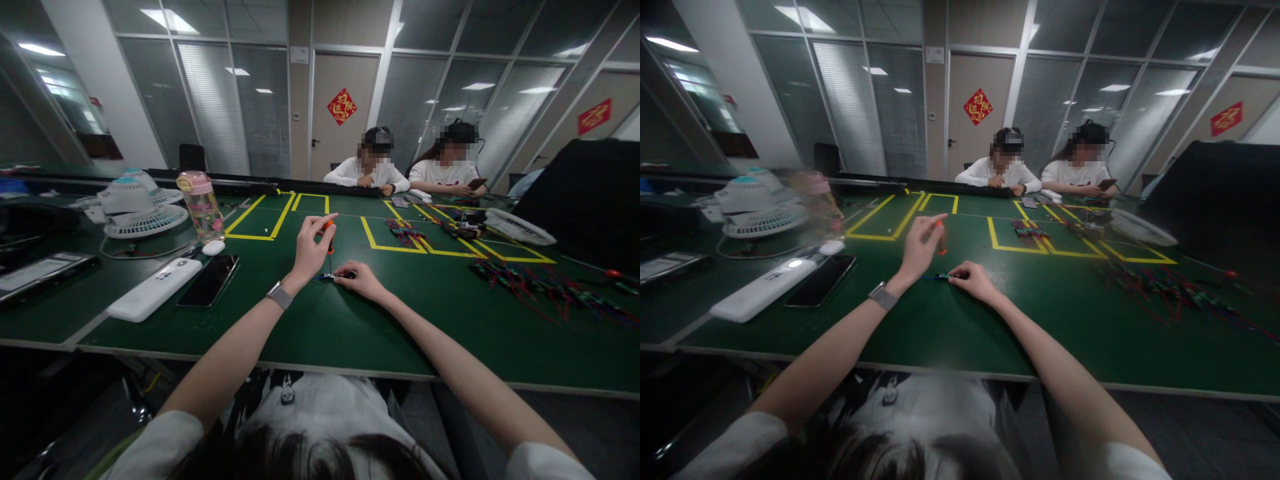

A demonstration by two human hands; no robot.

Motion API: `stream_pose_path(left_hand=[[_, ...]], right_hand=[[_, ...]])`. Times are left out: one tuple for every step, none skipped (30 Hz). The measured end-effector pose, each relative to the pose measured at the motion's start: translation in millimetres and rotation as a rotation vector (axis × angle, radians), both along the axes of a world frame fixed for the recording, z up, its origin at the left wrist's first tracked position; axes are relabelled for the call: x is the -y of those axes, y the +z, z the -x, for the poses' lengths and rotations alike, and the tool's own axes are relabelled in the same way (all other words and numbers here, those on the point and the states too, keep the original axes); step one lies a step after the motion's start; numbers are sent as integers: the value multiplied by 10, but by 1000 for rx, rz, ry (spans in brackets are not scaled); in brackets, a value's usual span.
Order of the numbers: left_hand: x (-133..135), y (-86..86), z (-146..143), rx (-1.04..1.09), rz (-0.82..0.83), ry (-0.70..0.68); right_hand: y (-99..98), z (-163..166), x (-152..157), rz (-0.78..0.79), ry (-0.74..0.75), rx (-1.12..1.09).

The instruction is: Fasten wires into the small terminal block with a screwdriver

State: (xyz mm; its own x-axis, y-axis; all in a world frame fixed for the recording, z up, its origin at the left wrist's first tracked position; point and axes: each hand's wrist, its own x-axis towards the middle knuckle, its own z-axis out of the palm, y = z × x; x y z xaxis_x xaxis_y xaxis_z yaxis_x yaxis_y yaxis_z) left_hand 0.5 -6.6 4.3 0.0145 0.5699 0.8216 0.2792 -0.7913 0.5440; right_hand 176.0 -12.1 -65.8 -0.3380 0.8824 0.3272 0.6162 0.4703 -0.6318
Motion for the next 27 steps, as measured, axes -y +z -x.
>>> stream_pose_path(left_hand=[[-3,-1,0,-11,6,-20],[-4,-1,0,-21,14,-40],[-5,0,0,-26,22,-53],[-4,1,0,-26,29,-56],[-4,2,0,-20,31,-49],[-3,2,1,-11,26,-35],[-4,2,2,-2,15,-17],[-5,1,3,4,5,1],[-7,0,4,6,0,14],[-8,0,5,2,3,19],[-9,0,5,-4,11,13],[-10,1,5,-11,20,-1],[-10,3,3,-17,28,-20],[-8,4,2,-20,33,-39],[-7,5,-1,-20,34,-54],[-5,6,-2,-17,31,-60],[-3,7,-3,-12,25,-54],[-2,6,-3,-8,16,-37],[-3,6,-2,-4,7,-14],[-4,4,0,-1,0,10],[-6,3,2,-1,-1,28],[-9,2,5,-4,3,34],[-12,1,6,-10,9,28],[-15,1,7,-17,15,11],[-16,1,7,-25,19,-11],[-16,2,6,-31,22,-32],[-16,3,5,-31,23,-44]], right_hand=[[0,0,-1,1,-1,0],[0,0,-2,2,-2,-1],[0,0,-2,2,-2,-2],[0,0,-2,2,-3,-4],[1,0,-2,3,-5,-5],[1,1,-1,3,-6,-7],[1,1,-1,3,-8,-8],[0,1,0,3,-8,-8],[0,1,0,3,-8,-8],[-1,0,0,2,-8,-8],[-3,-1,-1,1,-7,-7],[-4,-1,-2,-1,-5,-5],[-6,-2,-4,-4,-3,-3],[-8,-3,-5,-8,-1,1],[-9,-3,-7,-12,1,4],[-10,-3,-8,-16,2,6],[-11,-3,-8,-19,2,6],[-11,-3,-8,-20,2,4],[-11,-2,-7,-20,2,1],[-11,-2,-6,-19,1,-1],[-11,-3,-5,-18,0,-2],[-10,-4,-4,-17,-1,-3],[-10,-5,-4,-17,-2,-3],[-10,-6,-4,-18,-1,-2],[-10,-7,-4,-20,0,-3],[-9,-8,-4,-23,3,-4],[-9,-9,-4,-24,7,-5]])
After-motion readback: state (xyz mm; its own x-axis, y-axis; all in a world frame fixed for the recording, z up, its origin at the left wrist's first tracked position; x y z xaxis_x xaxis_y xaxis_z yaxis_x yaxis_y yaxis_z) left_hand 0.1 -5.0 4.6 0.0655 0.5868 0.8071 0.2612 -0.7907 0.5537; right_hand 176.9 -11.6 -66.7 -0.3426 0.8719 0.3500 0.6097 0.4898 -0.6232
